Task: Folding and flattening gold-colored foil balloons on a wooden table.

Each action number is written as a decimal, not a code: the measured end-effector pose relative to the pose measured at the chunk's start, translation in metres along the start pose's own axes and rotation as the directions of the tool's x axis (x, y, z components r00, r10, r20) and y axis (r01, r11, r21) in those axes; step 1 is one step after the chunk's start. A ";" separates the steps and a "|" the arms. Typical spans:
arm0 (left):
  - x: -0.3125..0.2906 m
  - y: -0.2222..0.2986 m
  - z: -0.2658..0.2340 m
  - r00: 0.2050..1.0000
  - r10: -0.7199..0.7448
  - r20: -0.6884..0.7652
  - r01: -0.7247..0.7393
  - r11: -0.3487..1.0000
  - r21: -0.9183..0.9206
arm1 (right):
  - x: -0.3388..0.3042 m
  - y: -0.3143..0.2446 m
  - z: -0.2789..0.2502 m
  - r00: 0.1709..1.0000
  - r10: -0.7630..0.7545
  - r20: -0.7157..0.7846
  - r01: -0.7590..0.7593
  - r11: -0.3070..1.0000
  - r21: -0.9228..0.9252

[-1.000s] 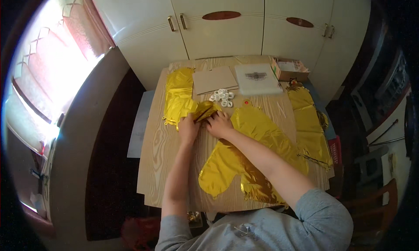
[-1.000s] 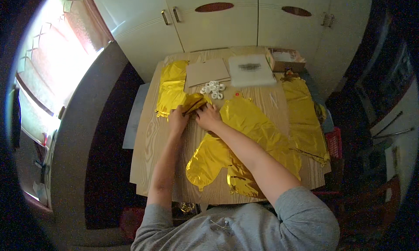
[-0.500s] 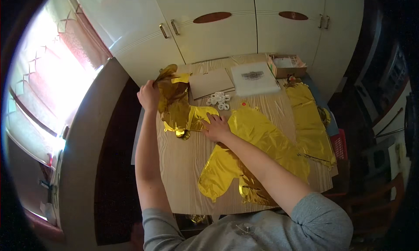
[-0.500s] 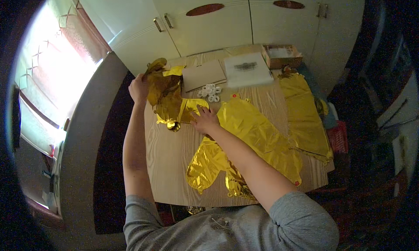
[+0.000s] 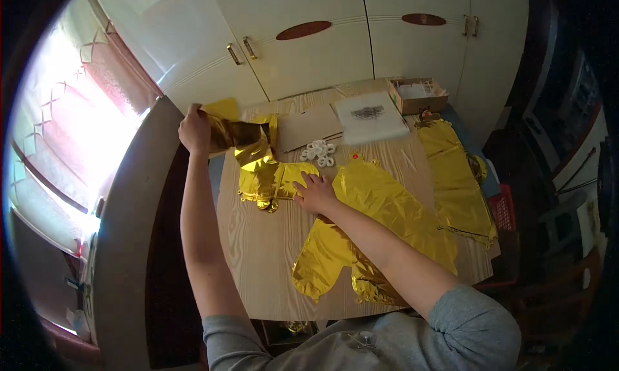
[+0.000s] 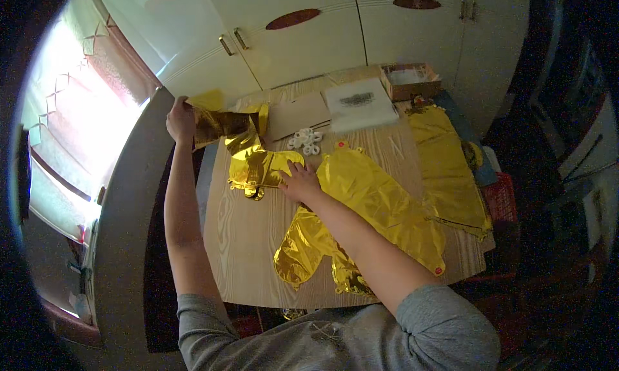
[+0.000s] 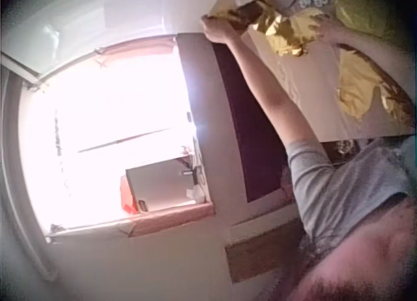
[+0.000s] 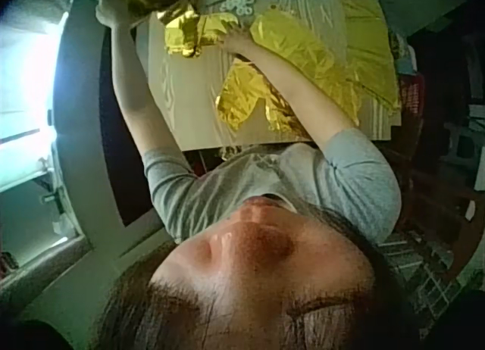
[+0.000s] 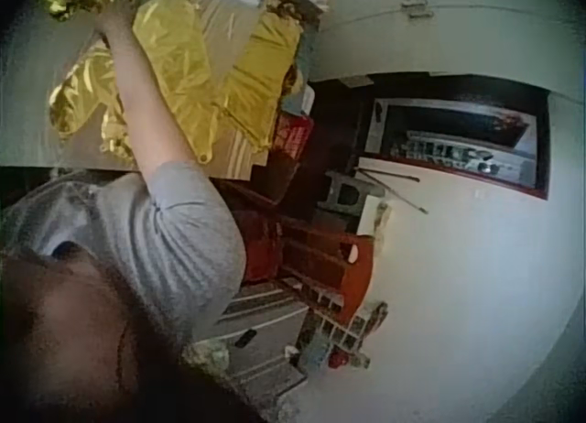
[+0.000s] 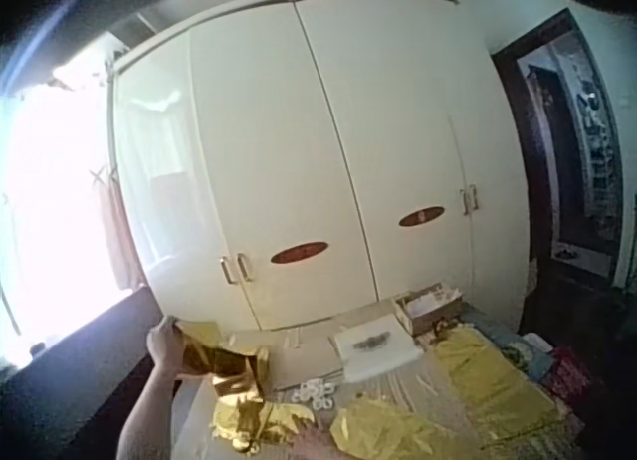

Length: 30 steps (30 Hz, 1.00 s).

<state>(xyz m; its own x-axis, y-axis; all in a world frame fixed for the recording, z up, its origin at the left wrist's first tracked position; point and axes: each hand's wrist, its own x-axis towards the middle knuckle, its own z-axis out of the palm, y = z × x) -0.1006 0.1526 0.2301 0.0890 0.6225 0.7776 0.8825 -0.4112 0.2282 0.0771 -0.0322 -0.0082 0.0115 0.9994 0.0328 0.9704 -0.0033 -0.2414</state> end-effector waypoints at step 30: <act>0.037 0.012 -0.034 0.994 0.107 0.029 -0.109 0.986 0.124 | 0.108 -0.085 -0.024 0.953 -0.283 -0.112 0.293 0.952 0.088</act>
<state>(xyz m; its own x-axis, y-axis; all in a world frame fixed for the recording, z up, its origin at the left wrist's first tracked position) -0.1025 0.1479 0.2815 0.1959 0.5941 0.7802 0.9180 -0.3908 0.0671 0.0013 0.0754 0.0389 -0.2362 0.9491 0.2084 0.9062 0.2926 -0.3053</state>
